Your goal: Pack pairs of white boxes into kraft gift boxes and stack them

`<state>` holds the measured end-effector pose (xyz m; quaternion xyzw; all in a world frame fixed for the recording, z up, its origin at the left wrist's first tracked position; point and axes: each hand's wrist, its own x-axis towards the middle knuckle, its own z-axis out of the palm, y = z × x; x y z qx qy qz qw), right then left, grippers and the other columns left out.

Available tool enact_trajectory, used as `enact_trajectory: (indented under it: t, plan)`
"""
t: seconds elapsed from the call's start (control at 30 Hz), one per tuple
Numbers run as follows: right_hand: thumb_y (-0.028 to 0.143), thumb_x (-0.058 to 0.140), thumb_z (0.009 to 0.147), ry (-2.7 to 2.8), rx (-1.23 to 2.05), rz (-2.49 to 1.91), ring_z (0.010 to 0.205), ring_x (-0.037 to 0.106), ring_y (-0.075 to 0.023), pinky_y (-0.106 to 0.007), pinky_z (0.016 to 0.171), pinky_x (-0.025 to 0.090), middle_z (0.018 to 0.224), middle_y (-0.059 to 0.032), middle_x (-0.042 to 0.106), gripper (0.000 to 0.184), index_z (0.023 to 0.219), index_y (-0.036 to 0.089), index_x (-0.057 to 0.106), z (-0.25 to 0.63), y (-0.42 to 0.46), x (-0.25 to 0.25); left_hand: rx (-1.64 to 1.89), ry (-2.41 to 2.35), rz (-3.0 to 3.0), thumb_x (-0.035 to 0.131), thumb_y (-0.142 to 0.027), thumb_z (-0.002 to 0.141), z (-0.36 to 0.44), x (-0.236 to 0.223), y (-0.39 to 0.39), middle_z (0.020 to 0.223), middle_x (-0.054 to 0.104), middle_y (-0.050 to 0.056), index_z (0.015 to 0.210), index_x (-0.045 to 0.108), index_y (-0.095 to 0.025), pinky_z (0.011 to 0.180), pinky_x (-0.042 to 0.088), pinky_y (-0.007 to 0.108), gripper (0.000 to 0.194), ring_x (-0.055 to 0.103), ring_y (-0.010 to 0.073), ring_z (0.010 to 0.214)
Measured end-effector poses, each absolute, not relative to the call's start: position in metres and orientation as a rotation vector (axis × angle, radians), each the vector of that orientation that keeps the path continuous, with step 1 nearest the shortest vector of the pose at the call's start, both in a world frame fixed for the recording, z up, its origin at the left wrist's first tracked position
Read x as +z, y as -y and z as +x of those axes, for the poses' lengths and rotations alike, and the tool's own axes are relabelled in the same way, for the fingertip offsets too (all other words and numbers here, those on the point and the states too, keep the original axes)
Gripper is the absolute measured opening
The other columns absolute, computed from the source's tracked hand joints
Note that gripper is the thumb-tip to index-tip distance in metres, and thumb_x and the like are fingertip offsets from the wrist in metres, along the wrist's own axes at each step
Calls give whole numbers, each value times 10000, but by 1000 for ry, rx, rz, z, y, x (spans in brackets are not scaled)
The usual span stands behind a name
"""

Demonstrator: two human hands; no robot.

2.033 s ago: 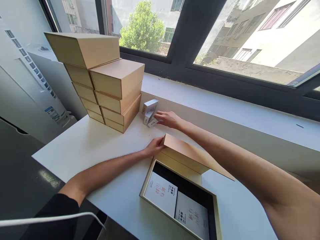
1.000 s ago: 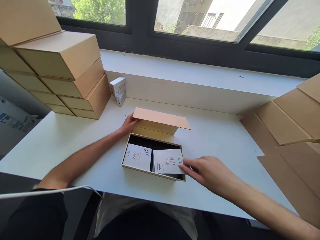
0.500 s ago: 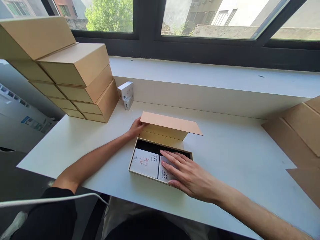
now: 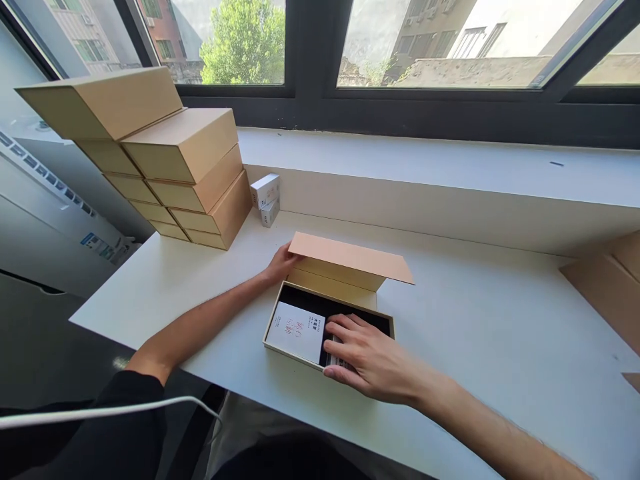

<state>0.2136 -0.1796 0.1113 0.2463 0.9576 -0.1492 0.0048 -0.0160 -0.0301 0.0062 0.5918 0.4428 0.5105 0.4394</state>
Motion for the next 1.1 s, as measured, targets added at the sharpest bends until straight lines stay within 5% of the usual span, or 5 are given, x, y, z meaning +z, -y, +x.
enact_trajectory:
  t: [0.37,0.5,0.67,0.9,1.1]
  plan:
    - [314,445,993,-3611,-316,1431,1228,520,-312,-523,996,458,1211,-122,600,281,1228,274,593,271,226,86,1257,-1055,1529,649,-455,801,-30,26,94,1061,727,105,991,675,-154,839,538,356,357,667,253,967]
    - [458,246,1032,-2807,-1423,2707,1413,389,-302,-549,1142,354,1524,-71,423,478,1476,339,379,300,283,55,1163,-913,1688,398,-505,964,-40,39,182,1402,566,99,1185,637,-229,1102,389,492,427,506,283,1306]
    - [596,99,997,-2054,-2396,2786,1392,440,-267,-436,1087,466,1543,-38,429,622,1544,351,264,293,341,29,968,-897,2051,179,-592,984,-36,35,279,1628,262,-9,1225,681,-311,1212,-65,606,624,48,337,1529]
    - [537,517,928,-2510,-1099,2773,1437,360,-306,-518,1169,348,1524,-50,449,570,1445,308,446,301,331,8,881,-1123,2247,505,-445,961,-27,43,292,1630,235,46,1234,657,-290,1176,298,568,348,184,333,1500]
    - [480,460,956,-2701,-826,2548,1217,613,-303,-488,1041,505,1326,-97,637,516,1422,259,434,315,287,-18,471,-1293,2478,614,-737,759,-16,73,285,1625,215,170,1441,479,-286,1138,313,643,829,260,428,1465]
